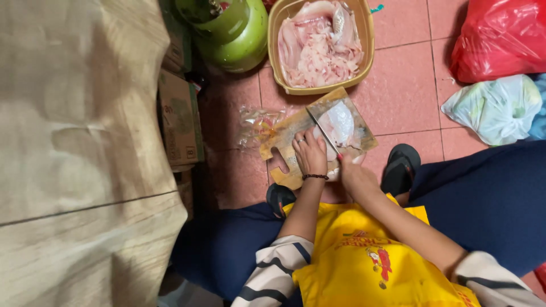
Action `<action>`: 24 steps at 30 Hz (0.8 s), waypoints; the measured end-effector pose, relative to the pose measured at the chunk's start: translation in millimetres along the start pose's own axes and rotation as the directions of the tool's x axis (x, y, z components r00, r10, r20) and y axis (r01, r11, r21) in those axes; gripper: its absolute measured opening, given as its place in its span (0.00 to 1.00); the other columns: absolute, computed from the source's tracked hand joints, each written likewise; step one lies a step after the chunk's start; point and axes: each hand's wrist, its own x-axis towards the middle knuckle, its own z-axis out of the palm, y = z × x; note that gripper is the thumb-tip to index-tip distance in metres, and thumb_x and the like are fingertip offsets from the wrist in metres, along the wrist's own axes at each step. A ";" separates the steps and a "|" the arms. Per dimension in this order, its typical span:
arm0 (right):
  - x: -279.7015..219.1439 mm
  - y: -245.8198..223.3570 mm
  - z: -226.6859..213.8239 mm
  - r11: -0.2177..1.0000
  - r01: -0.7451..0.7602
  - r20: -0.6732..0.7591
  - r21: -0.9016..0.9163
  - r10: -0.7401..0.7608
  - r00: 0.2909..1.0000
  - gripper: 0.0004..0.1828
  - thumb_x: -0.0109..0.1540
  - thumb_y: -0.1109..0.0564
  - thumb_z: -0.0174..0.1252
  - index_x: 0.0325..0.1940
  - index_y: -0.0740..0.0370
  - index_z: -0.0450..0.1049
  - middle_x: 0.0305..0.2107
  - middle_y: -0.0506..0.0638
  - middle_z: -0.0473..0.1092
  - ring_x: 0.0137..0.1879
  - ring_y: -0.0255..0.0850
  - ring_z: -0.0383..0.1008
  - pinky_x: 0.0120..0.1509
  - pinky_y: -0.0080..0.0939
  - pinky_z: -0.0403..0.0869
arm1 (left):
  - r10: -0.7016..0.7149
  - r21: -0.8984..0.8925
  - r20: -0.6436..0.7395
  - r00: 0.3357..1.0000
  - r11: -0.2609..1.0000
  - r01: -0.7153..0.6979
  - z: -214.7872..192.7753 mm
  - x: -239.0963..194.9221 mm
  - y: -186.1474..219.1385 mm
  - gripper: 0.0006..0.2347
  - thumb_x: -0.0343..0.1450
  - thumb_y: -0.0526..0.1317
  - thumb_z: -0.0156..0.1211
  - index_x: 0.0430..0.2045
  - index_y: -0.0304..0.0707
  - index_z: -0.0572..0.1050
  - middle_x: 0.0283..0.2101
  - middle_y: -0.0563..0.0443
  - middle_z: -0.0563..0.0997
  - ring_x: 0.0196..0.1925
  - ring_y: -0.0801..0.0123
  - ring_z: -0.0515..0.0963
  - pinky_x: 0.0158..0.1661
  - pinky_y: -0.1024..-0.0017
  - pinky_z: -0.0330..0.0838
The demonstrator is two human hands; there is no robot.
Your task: Slicing raw chicken into smaller strips on a wooden cutting board.
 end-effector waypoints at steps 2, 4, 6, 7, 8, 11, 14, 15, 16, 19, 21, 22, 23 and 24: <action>-33.4 17.8 10.5 1.000 0.020 -0.007 -0.011 -0.021 1.000 0.23 0.71 0.44 0.27 0.64 0.59 0.51 0.46 0.69 0.76 0.58 0.67 0.76 0.65 0.65 0.70 | -0.015 -0.006 -0.012 1.000 1.000 0.015 4.9 1.7 -2.5 0.16 0.70 0.44 0.56 0.52 0.44 0.68 0.50 0.45 0.67 0.50 0.50 0.70 0.48 0.56 0.74; -52.0 29.5 15.4 0.999 0.031 -0.007 -0.026 -0.031 0.999 0.24 0.71 0.46 0.31 0.67 0.62 0.52 0.47 0.69 0.76 0.59 0.65 0.76 0.65 0.66 0.71 | -0.036 -0.016 -0.013 0.999 0.999 0.036 7.1 1.2 -3.4 0.17 0.70 0.45 0.55 0.53 0.44 0.67 0.49 0.46 0.67 0.50 0.51 0.71 0.48 0.56 0.74; -56.1 33.2 13.9 0.997 -0.050 0.059 -0.066 0.054 0.997 0.25 0.71 0.43 0.30 0.64 0.60 0.55 0.48 0.68 0.77 0.60 0.64 0.75 0.67 0.62 0.70 | -0.029 -0.023 0.059 0.998 0.999 0.030 4.1 0.4 -3.3 0.15 0.69 0.44 0.56 0.49 0.45 0.68 0.50 0.46 0.66 0.53 0.51 0.69 0.51 0.56 0.72; -28.6 42.4 24.1 0.996 -0.053 0.062 -0.067 0.057 0.996 0.25 0.71 0.43 0.30 0.64 0.60 0.55 0.48 0.68 0.77 0.60 0.64 0.75 0.67 0.62 0.70 | -0.032 -0.023 0.063 0.998 0.999 0.033 4.9 -2.7 -1.0 0.15 0.69 0.44 0.56 0.49 0.45 0.68 0.50 0.46 0.66 0.53 0.51 0.69 0.51 0.56 0.72; 0.9 48.5 34.0 0.998 -0.001 0.025 -0.055 0.002 1.000 0.24 0.70 0.42 0.34 0.64 0.59 0.53 0.46 0.68 0.76 0.58 0.65 0.76 0.65 0.64 0.71 | -0.038 -0.025 0.110 0.993 0.999 0.041 4.2 -1.7 -0.7 0.15 0.68 0.44 0.58 0.47 0.43 0.68 0.50 0.46 0.66 0.53 0.50 0.68 0.51 0.54 0.72; 29.8 24.7 18.4 0.998 0.042 -0.019 0.039 -0.041 0.999 0.23 0.69 0.44 0.35 0.62 0.60 0.51 0.44 0.71 0.76 0.56 0.68 0.76 0.63 0.66 0.71 | -0.028 -0.059 0.145 0.989 0.998 0.037 -10.4 -6.3 10.4 0.15 0.66 0.43 0.61 0.44 0.41 0.68 0.50 0.46 0.65 0.53 0.49 0.68 0.51 0.53 0.71; 24.1 17.3 0.1 0.992 0.061 -0.010 0.115 -0.060 0.998 0.21 0.70 0.45 0.34 0.59 0.61 0.52 0.44 0.76 0.74 0.56 0.72 0.74 0.63 0.67 0.70 | -0.008 -0.116 0.140 0.990 0.993 0.024 -14.2 -5.1 10.5 0.16 0.65 0.40 0.62 0.44 0.40 0.68 0.49 0.44 0.65 0.53 0.45 0.69 0.51 0.53 0.71; 21.9 21.0 -2.5 0.990 0.091 -0.001 0.106 -0.091 0.996 0.20 0.70 0.45 0.36 0.59 0.61 0.52 0.44 0.77 0.74 0.56 0.73 0.74 0.63 0.68 0.70 | -0.002 -0.142 0.140 0.990 0.990 0.022 -12.6 -2.7 7.8 0.18 0.64 0.37 0.63 0.45 0.38 0.67 0.49 0.41 0.65 0.53 0.42 0.71 0.52 0.52 0.72; 10.1 25.3 -7.2 0.990 0.095 -0.006 0.102 -0.095 0.995 0.20 0.70 0.45 0.36 0.59 0.61 0.52 0.44 0.77 0.74 0.56 0.73 0.74 0.63 0.68 0.70 | -0.003 -0.144 0.132 0.991 0.989 0.022 -9.5 0.8 -0.6 0.18 0.64 0.37 0.63 0.45 0.38 0.67 0.49 0.41 0.65 0.53 0.42 0.71 0.52 0.52 0.72; -23.5 36.3 -21.0 0.991 0.114 -0.056 0.071 -0.110 0.992 0.21 0.70 0.43 0.38 0.57 0.61 0.58 0.41 0.78 0.75 0.55 0.75 0.74 0.64 0.68 0.70 | -0.050 -0.161 0.072 0.996 0.985 0.061 6.5 16.1 -37.0 0.19 0.60 0.35 0.66 0.44 0.38 0.68 0.43 0.34 0.71 0.45 0.32 0.75 0.45 0.44 0.72; -46.6 42.5 -29.2 0.995 0.051 -0.095 0.086 -0.043 0.995 0.21 0.70 0.41 0.37 0.57 0.58 0.58 0.40 0.79 0.74 0.55 0.75 0.74 0.62 0.68 0.71 | -0.046 0.131 -0.058 0.997 0.990 0.053 25.4 29.8 -74.9 0.22 0.59 0.43 0.71 0.46 0.45 0.72 0.49 0.40 0.73 0.53 0.41 0.73 0.48 0.46 0.71; -42.8 54.4 -26.0 0.995 0.051 -0.095 0.087 -0.043 0.995 0.21 0.70 0.41 0.37 0.57 0.58 0.58 0.40 0.79 0.74 0.55 0.75 0.74 0.62 0.68 0.71 | -0.045 0.132 -0.057 0.997 0.990 0.052 5.7 34.1 -61.4 0.22 0.59 0.43 0.71 0.46 0.45 0.72 0.49 0.40 0.73 0.53 0.41 0.73 0.48 0.46 0.71; -39.4 66.4 -23.1 0.996 0.022 -0.122 0.089 -0.011 0.992 0.21 0.70 0.41 0.37 0.57 0.58 0.58 0.39 0.79 0.75 0.54 0.75 0.75 0.61 0.68 0.72 | -0.014 0.118 -0.047 0.999 0.993 0.020 -14.3 38.4 -47.4 0.22 0.60 0.43 0.72 0.48 0.43 0.73 0.54 0.40 0.72 0.59 0.41 0.69 0.52 0.46 0.70; -34.4 77.6 -21.6 0.996 -0.006 -0.154 0.092 0.020 0.988 0.22 0.70 0.40 0.37 0.58 0.57 0.58 0.39 0.78 0.75 0.53 0.75 0.76 0.60 0.68 0.72 | 0.020 0.103 -0.040 0.999 0.995 -0.016 -33.9 45.7 -32.9 0.23 0.61 0.44 0.72 0.50 0.41 0.74 0.59 0.41 0.70 0.65 0.41 0.66 0.55 0.45 0.69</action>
